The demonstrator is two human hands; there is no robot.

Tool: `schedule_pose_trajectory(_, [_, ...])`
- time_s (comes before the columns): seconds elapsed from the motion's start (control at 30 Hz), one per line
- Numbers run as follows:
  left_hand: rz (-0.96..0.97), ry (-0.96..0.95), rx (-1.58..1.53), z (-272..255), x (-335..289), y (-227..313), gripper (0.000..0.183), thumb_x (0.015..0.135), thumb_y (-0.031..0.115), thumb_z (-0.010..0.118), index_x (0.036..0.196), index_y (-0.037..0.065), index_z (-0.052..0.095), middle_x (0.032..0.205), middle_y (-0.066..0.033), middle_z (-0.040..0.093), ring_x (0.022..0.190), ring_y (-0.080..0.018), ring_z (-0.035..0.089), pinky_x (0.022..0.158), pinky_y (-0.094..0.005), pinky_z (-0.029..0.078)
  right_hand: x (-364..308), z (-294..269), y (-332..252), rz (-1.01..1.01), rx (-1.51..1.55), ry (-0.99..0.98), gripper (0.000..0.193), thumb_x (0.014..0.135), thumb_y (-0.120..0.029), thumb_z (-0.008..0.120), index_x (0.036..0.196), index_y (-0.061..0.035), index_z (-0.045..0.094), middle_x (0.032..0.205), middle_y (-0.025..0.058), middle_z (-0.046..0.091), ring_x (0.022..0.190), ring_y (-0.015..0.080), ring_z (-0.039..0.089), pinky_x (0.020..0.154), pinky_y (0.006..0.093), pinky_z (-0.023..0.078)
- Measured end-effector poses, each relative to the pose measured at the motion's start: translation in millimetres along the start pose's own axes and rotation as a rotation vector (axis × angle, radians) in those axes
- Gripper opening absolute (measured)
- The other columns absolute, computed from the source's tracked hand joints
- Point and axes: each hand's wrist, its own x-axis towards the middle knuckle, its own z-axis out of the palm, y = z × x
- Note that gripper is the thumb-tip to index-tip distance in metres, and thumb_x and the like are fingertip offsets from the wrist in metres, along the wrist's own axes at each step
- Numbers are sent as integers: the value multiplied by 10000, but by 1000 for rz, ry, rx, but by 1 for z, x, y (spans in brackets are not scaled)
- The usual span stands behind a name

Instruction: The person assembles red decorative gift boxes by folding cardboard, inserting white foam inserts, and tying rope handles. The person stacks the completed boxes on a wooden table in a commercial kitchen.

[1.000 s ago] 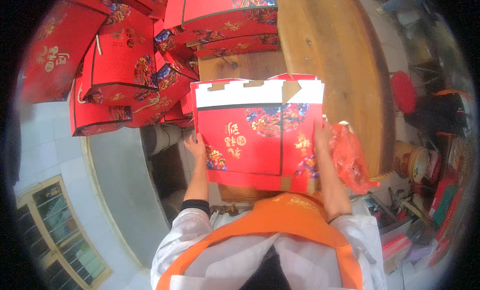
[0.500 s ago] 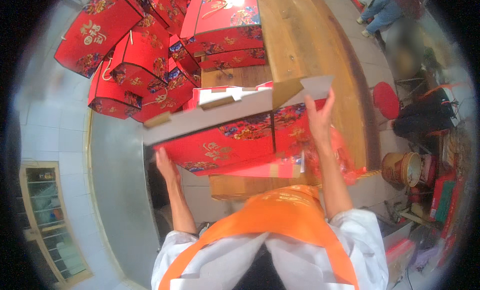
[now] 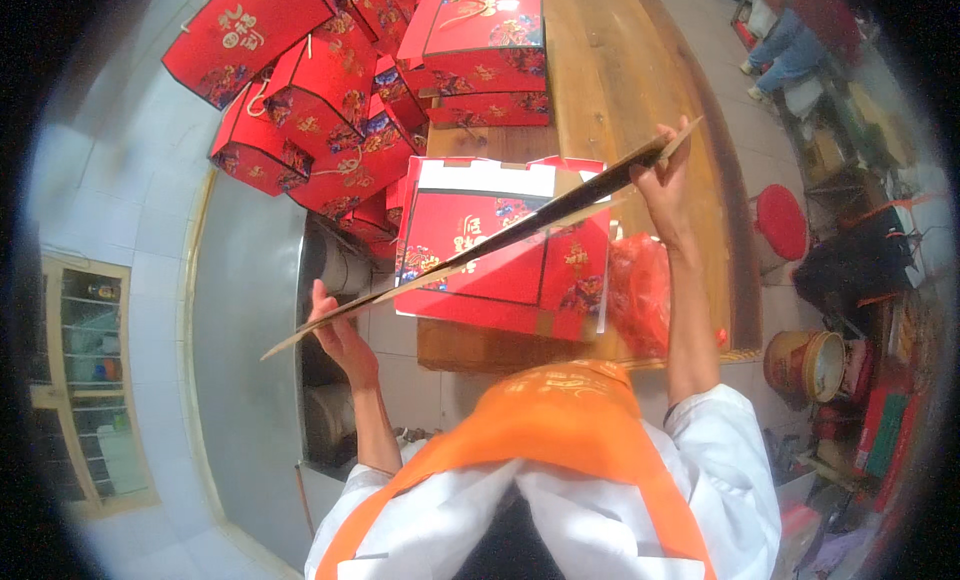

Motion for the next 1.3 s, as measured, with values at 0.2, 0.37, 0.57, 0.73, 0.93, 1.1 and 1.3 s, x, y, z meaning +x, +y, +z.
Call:
schedule_pose_trajectory(0.2, [84,13,-78,6,-1,-4,213,837,87,555,1017,49,449,1308,-170,359,1148,-198,385,968,-328,297,-1,-5,-28,-97,-47,-51,835,712,-116,574,1381,-138,74,1274,65,297,1120,180,349,913,317,339])
schedule_pose_trajectory(0.37, [-241,-24,-116,7,-12,-15,534,809,15,560,1285,4,318,1276,-98,401,1140,-183,398,979,-312,287,1,-11,-21,-156,-134,-191,898,673,-294,606,1380,-90,92,1281,97,319,1173,215,331,971,332,269])
schedule_pose_trajectory(0.57, [-219,-138,112,49,-16,-14,630,850,111,509,1349,3,140,1364,-144,252,1244,-238,253,1035,-341,157,-16,27,-7,7,123,-489,769,678,-152,480,1366,-36,156,1317,127,328,1234,223,309,1016,338,230])
schedule_pose_trajectory(0.73, [506,-89,655,68,-16,34,537,790,221,587,1228,2,370,1250,-174,371,1150,-289,368,993,-389,212,-18,25,18,57,155,-296,697,658,19,376,1342,-30,252,1301,102,383,1248,188,304,1044,317,194])
schedule_pose_trajectory(0.93, [590,-506,690,116,-2,59,233,719,304,654,702,107,531,586,-44,458,543,-204,506,430,-300,394,-15,29,15,31,150,-501,694,648,63,356,1332,-19,273,1354,104,329,1249,184,309,1033,298,225])
schedule_pose_trajectory(1.1, [157,-779,746,146,19,37,398,812,380,529,613,36,503,599,-140,542,581,-332,544,504,-395,425,-17,5,21,176,379,-371,687,661,83,375,1332,-22,277,1353,100,335,1247,183,310,1007,287,269])
schedule_pose_trajectory(1.3, [-161,-1029,757,153,24,21,493,862,438,407,698,4,573,667,-209,571,695,-378,558,640,-430,429,-22,25,8,-323,-432,-718,374,757,-55,514,1131,-65,522,1170,94,493,1139,223,421,976,351,303])
